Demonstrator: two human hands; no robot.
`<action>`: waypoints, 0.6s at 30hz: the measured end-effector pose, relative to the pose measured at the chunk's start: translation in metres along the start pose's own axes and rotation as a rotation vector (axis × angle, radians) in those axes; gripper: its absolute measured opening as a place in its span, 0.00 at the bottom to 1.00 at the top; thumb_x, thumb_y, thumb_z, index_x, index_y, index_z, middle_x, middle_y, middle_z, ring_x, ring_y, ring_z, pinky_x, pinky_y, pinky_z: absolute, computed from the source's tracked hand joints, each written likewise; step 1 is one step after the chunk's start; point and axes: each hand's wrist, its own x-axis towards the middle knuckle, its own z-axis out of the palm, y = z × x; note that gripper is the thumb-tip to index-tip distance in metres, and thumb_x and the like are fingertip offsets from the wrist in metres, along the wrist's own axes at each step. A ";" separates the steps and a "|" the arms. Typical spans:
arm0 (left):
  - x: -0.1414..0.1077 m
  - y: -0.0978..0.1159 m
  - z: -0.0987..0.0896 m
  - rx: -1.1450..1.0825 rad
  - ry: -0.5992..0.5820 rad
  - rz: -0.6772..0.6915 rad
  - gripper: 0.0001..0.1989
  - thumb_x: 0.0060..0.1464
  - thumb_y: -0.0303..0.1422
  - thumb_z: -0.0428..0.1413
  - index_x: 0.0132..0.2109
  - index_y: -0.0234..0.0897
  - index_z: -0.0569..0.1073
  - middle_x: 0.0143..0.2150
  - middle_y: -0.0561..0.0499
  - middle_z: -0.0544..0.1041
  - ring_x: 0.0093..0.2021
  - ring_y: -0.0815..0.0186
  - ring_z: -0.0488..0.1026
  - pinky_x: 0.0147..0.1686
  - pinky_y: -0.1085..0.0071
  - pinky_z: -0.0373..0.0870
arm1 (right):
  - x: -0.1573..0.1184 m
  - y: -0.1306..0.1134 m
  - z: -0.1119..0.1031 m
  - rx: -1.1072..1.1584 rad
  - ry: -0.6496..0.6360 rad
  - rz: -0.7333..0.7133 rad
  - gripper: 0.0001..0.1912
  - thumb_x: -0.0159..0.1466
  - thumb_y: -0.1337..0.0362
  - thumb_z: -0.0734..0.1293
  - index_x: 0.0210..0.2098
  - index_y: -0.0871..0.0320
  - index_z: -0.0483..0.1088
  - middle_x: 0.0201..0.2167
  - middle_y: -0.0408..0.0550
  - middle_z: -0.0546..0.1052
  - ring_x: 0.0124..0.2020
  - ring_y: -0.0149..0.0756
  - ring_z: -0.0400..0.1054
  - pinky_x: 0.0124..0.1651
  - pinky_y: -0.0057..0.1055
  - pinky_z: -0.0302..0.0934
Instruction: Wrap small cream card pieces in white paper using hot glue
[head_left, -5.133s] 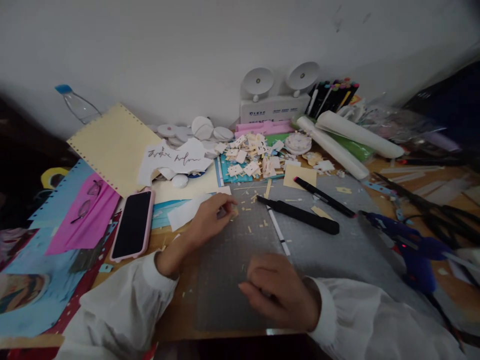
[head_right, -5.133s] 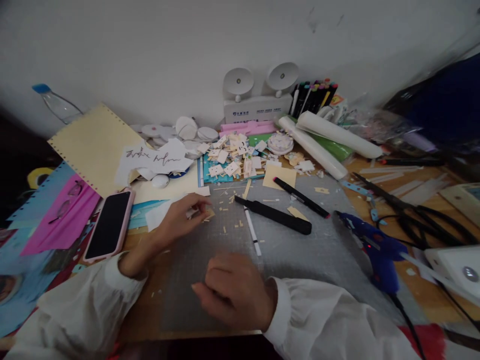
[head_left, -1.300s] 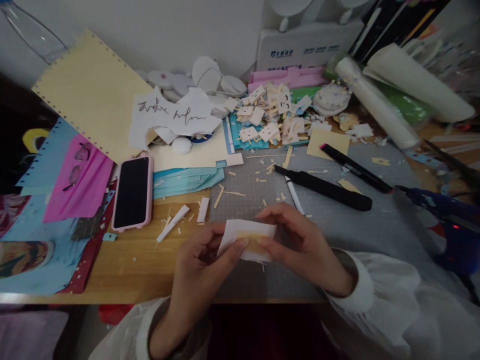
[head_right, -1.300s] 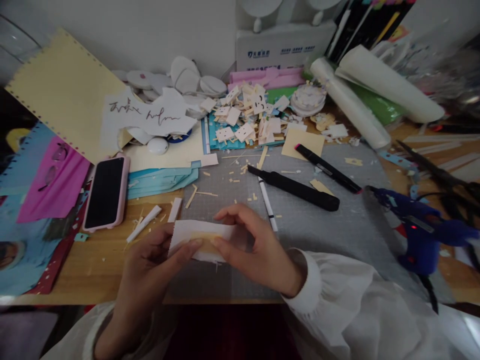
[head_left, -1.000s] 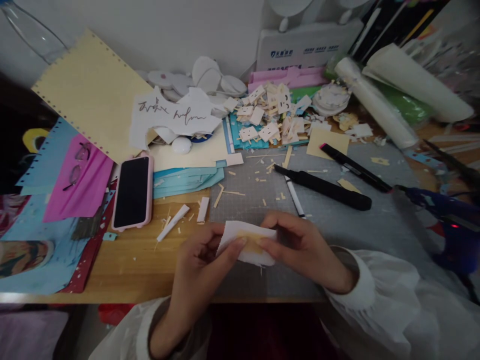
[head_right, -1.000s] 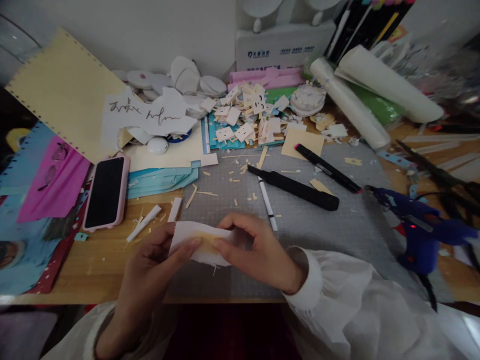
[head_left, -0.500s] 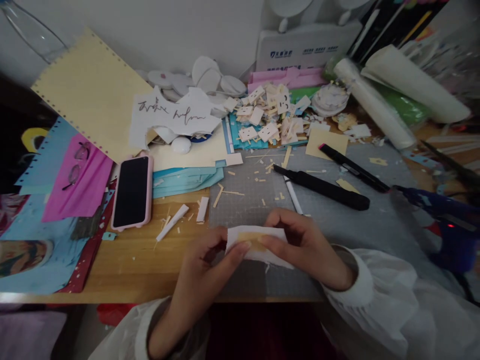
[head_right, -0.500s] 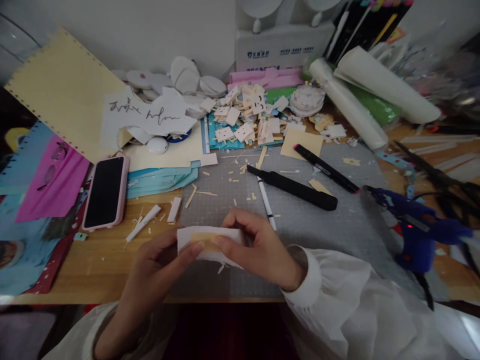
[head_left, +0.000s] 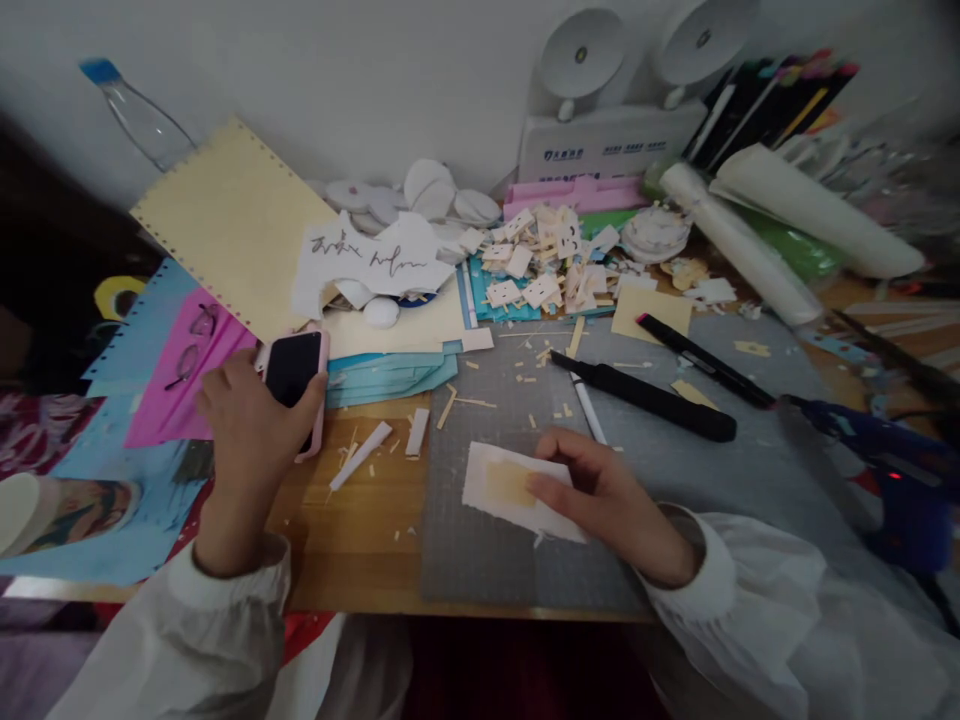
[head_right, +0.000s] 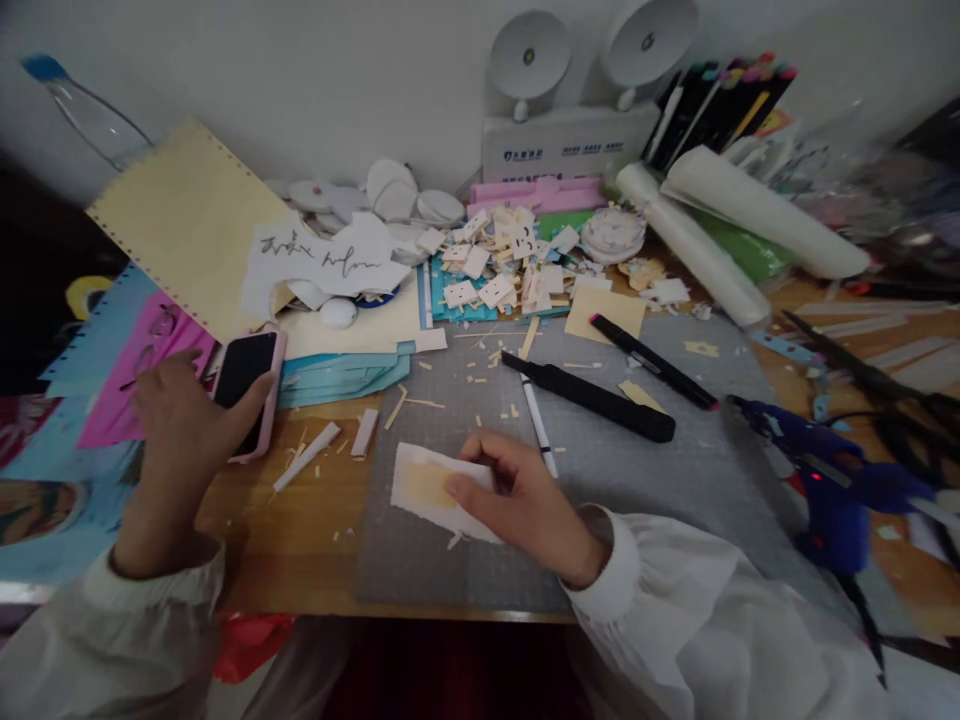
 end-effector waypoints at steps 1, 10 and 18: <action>0.006 -0.006 0.005 0.059 -0.047 -0.019 0.40 0.47 0.43 0.63 0.59 0.19 0.62 0.54 0.26 0.69 0.58 0.35 0.63 0.55 0.41 0.60 | 0.001 0.001 0.000 -0.023 -0.006 -0.007 0.17 0.60 0.52 0.68 0.27 0.57 0.60 0.23 0.37 0.61 0.22 0.25 0.53 0.23 0.24 0.47; 0.018 -0.001 0.014 0.162 -0.127 -0.064 0.35 0.49 0.48 0.56 0.55 0.23 0.64 0.47 0.29 0.73 0.50 0.36 0.70 0.47 0.48 0.67 | 0.010 0.012 0.000 -0.134 -0.026 -0.020 0.20 0.59 0.46 0.67 0.27 0.57 0.61 0.23 0.38 0.60 0.23 0.26 0.53 0.24 0.25 0.47; 0.017 0.006 0.005 0.047 -0.118 -0.078 0.37 0.47 0.48 0.57 0.56 0.23 0.62 0.48 0.29 0.73 0.49 0.37 0.71 0.44 0.51 0.68 | 0.013 0.014 -0.002 -0.163 -0.030 -0.045 0.21 0.58 0.45 0.67 0.27 0.57 0.61 0.22 0.38 0.60 0.23 0.26 0.53 0.23 0.24 0.47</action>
